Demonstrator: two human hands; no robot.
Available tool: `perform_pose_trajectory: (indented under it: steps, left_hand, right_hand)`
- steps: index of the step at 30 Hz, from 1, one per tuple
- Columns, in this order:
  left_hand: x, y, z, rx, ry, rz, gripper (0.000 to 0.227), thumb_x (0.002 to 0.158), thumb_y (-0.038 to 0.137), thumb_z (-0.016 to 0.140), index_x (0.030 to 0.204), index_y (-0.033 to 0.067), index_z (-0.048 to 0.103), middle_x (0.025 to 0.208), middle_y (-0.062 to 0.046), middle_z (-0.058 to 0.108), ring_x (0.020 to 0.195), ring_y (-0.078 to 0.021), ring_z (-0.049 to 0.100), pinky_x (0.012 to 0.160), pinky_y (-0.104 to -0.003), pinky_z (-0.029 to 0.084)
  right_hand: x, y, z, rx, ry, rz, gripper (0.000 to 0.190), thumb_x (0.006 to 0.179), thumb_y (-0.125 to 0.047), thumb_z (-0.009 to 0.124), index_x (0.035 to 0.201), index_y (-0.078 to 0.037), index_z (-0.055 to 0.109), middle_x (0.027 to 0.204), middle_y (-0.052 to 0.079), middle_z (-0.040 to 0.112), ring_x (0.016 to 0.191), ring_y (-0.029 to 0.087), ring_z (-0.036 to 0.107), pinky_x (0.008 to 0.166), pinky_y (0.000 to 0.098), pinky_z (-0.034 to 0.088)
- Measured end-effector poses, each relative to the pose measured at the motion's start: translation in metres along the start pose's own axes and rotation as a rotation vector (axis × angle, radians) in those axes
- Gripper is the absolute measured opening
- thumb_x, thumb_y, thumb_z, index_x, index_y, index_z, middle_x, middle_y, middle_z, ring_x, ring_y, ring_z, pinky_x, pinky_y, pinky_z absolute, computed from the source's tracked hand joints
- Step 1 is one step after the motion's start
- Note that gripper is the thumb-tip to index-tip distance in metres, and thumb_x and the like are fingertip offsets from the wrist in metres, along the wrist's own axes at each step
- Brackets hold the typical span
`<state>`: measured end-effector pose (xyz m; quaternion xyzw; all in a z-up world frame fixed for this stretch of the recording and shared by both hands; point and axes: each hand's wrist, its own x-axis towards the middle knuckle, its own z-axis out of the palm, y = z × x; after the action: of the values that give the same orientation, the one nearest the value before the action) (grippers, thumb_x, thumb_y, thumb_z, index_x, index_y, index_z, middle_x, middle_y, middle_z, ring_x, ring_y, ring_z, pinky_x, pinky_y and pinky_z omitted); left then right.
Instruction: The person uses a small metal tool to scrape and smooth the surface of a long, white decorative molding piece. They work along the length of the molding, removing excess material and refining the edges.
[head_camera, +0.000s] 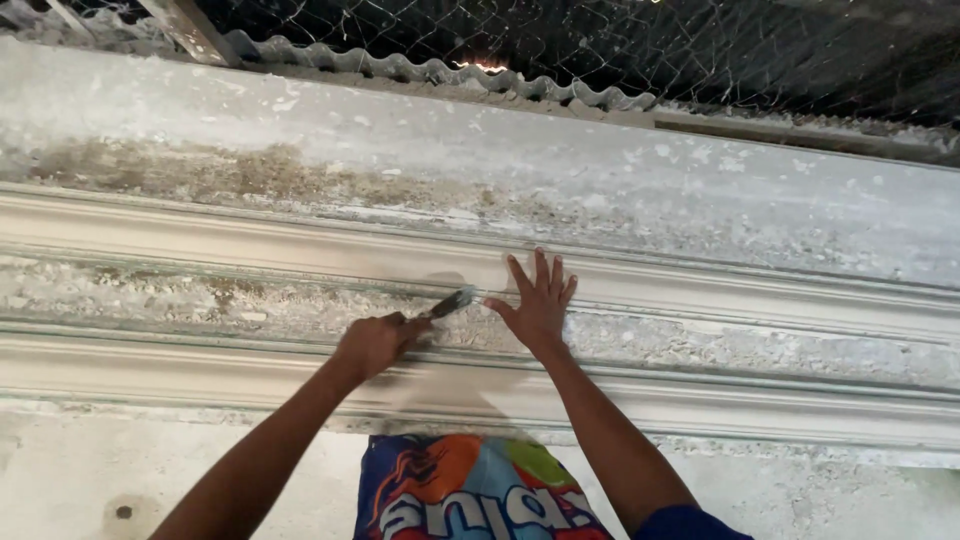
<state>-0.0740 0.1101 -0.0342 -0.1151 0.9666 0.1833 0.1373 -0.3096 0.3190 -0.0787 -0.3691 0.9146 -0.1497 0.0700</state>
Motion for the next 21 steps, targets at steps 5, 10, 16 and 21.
perform_pose_trajectory:
  steps: [5,10,16,21]
  left_hand:
    - [0.007,0.015,0.011,-0.019,-0.026,0.031,0.037,0.102,0.035,0.052,0.138,0.0386,0.057,0.11,-0.009,0.069,0.085,-0.0429,0.075,0.071,-0.055,0.064]
    - [0.006,0.003,0.002,0.004,-0.018,0.027,0.036,0.103,0.034,0.048,0.137,0.0396,0.057,0.111,-0.009,0.069,0.087,-0.0429,0.075,0.072,-0.055,0.064]
    - [0.016,0.047,-0.007,-0.035,-0.04,0.075,0.028,0.102,0.034,0.052,0.127,0.0303,0.064,0.117,-0.011,0.068,0.088,-0.0427,0.075,0.072,-0.054,0.063]
    - [0.014,0.027,-0.012,-0.044,-0.045,0.068,0.029,0.104,0.04,0.049,0.13,0.0334,0.059,0.117,-0.01,0.067,0.089,-0.042,0.075,0.072,-0.054,0.063]
  right_hand:
    - [0.0,0.008,-0.006,-0.075,-0.077,-0.005,0.09,0.082,-0.079,0.061,0.16,-0.046,0.033,0.172,0.007,0.015,0.156,0.044,0.011,0.121,0.0688,0.011]
    - [-0.002,0.032,-0.024,-0.121,-0.108,0.082,0.1,0.079,-0.084,0.058,0.163,-0.043,0.025,0.174,0.009,0.009,0.158,0.044,0.004,0.124,0.0658,0.009]
    - [-0.007,0.035,-0.028,-0.12,-0.122,0.126,0.104,0.077,-0.088,0.055,0.164,-0.04,0.025,0.173,0.013,0.01,0.157,0.046,0.006,0.125,0.0646,0.011]
    - [-0.007,0.052,-0.045,-0.134,-0.132,0.205,0.111,0.073,-0.088,0.059,0.164,-0.036,0.024,0.173,0.017,0.01,0.156,0.049,0.008,0.123,0.0684,0.011]
